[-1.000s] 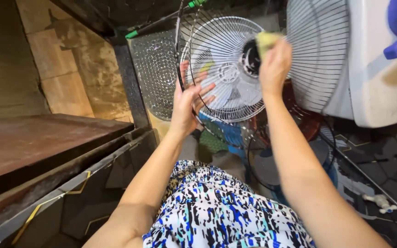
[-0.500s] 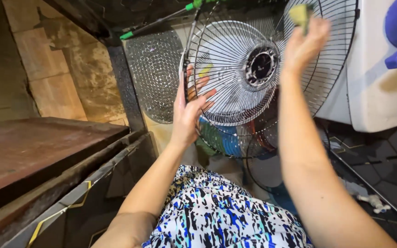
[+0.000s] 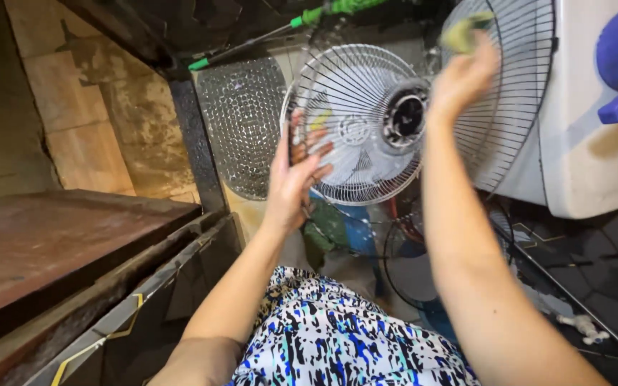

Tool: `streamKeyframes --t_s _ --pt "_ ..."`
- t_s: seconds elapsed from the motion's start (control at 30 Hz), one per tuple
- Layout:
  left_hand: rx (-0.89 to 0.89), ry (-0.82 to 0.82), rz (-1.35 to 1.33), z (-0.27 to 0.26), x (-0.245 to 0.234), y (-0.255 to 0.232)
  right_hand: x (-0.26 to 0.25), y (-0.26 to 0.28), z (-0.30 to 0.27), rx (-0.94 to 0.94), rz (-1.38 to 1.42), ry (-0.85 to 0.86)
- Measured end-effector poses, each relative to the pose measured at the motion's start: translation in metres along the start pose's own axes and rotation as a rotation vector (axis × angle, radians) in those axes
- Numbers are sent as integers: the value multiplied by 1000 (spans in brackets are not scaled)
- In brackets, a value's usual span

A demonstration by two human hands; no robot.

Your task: Cleaning the parts of a disassembled electric fan with a sponge and water.

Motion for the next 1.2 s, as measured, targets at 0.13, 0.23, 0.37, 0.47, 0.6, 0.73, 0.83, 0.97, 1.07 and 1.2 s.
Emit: streamKeyframes --t_s 0.13,0.23,0.37,0.47,0.6,0.73,0.83,0.97,1.07,1.2 --pt "2 41 -31 10 9 15 -5 136 -54 -226 0 281" --pt "96 -12 -26 18 -5 18 5 142 -65 -292 341 566" --pt "79 -45 -17 8 -12 24 15 -22 31 151 228 26" --pt "122 47 24 9 -1 16 41 -26 29 145 201 17" --pt "109 20 152 34 -5 13 42 111 -92 12 189 463" --pt "379 -27 355 49 -25 2 0 173 -136 -124 480 786" --pt "186 -50 105 43 -22 4 23 114 -77 226 419 723" --pt "64 -13 151 35 -10 18 58 55 4 407 598 175" --pt "81 35 225 40 -1 21 87 61 -49 206 317 309" --pt "227 -25 135 64 -23 31 10 184 -149 62 580 785"
Point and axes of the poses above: each hand's wrist, its own z-axis towards the middle knuckle, its own x-axis out of the palm, y = z × x, the point moved 8 cm from there along z, towards the middle knuckle, and after that the axes turned 3 degrees about -y, right-handed, at the moved point
